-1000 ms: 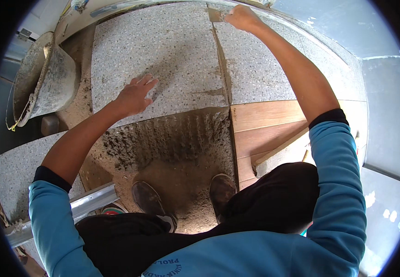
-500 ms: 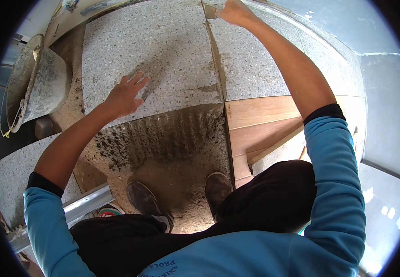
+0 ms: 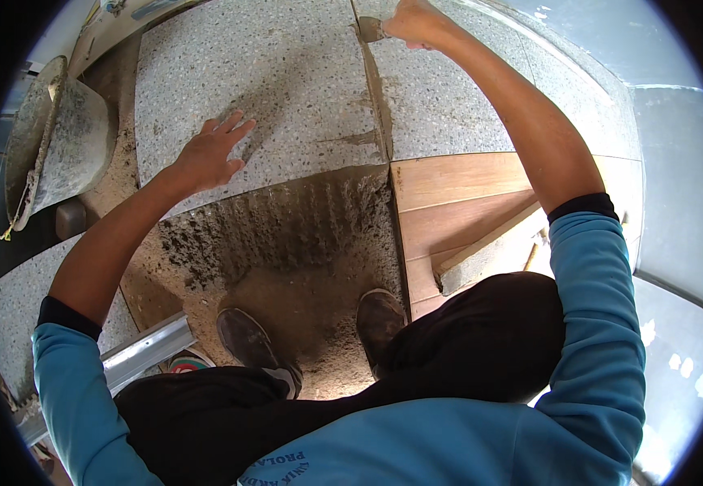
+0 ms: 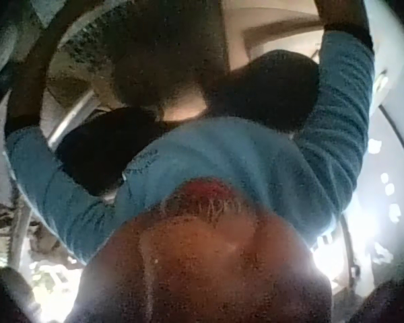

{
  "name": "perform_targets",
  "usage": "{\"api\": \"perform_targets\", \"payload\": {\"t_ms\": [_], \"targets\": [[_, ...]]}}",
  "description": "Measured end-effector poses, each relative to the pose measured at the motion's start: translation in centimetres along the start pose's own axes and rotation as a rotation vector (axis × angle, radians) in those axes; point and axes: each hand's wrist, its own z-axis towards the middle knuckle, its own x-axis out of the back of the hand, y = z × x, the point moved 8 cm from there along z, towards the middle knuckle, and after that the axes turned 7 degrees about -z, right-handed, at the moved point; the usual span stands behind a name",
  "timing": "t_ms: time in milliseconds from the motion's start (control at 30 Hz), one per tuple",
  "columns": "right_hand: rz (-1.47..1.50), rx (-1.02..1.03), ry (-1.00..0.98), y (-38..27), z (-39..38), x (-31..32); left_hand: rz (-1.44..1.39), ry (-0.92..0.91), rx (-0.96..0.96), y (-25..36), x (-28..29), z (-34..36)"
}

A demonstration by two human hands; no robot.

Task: Installing floor tiles using mortar, a hammer, and a trowel.

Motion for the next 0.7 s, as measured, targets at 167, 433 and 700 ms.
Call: {"api": "perform_targets", "payload": {"t_ms": [167,433,700], "targets": [[-0.079,-0.038,-0.106,-0.1,-2.0,-0.4,-0.027,0.007,-0.011,0.0,0.0,0.1],[0.038,-0.070,-0.115,1.0,-6.1,-1.3,0.002,0.004,-0.039,-0.4,-0.5,0.6],[0.029,-0.039,-0.110,0.6,-7.7,-2.0,-0.040,0.037,-0.031,-0.3,-0.3,0.5]]}}
